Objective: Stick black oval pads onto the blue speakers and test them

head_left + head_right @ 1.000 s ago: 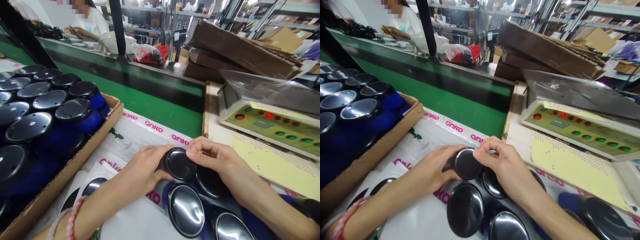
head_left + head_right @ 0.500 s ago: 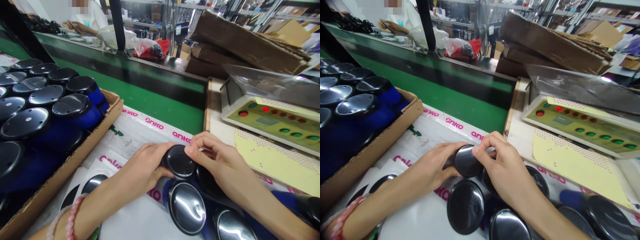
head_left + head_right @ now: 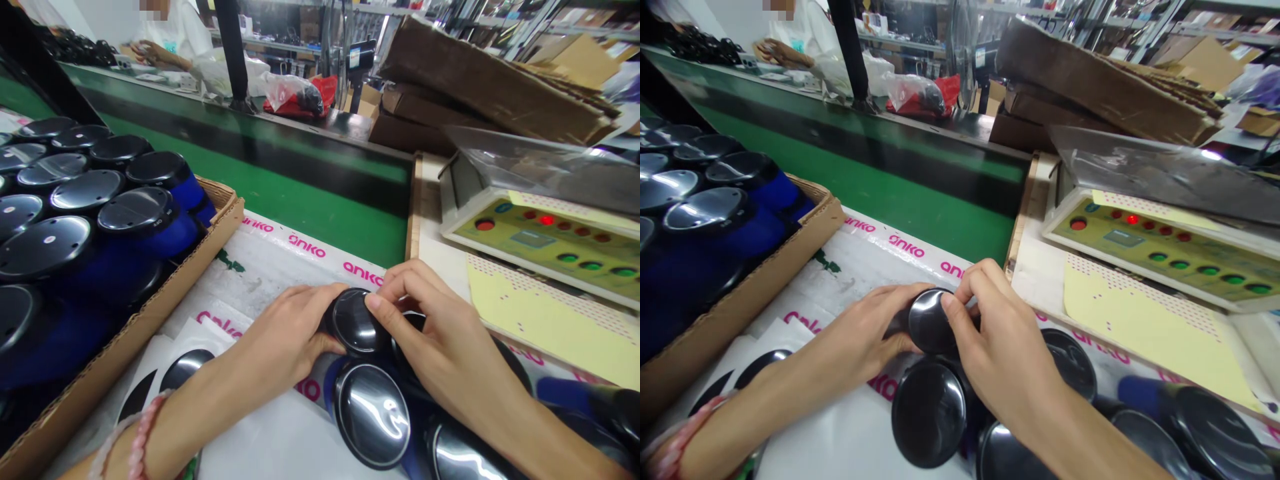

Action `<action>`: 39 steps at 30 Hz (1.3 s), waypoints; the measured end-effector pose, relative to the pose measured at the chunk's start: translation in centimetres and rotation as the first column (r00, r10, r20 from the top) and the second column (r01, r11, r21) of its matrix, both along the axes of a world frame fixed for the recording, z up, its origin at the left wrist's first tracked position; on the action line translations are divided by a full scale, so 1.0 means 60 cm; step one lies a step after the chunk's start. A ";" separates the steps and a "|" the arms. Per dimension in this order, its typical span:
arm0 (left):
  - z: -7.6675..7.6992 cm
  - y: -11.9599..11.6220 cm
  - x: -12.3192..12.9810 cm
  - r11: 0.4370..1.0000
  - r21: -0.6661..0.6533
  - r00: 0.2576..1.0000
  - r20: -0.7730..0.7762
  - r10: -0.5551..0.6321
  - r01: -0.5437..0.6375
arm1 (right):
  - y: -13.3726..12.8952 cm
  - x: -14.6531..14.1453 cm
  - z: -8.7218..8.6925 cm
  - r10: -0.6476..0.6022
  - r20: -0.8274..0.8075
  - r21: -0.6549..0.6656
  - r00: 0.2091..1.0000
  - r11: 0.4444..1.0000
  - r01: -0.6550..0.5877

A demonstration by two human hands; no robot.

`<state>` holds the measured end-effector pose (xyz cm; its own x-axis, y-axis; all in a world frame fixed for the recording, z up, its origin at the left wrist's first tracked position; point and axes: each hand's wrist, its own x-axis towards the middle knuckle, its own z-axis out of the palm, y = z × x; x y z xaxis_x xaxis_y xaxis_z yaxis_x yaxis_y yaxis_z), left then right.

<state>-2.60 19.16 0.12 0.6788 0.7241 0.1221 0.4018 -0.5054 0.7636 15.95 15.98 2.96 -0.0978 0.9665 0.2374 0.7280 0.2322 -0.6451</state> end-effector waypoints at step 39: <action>0.264 0.265 -0.109 0.811 0.581 0.585 -0.634 0.506 -0.070 | 0.095 -0.091 0.089 0.194 0.575 -0.036 0.795 0.976 -0.213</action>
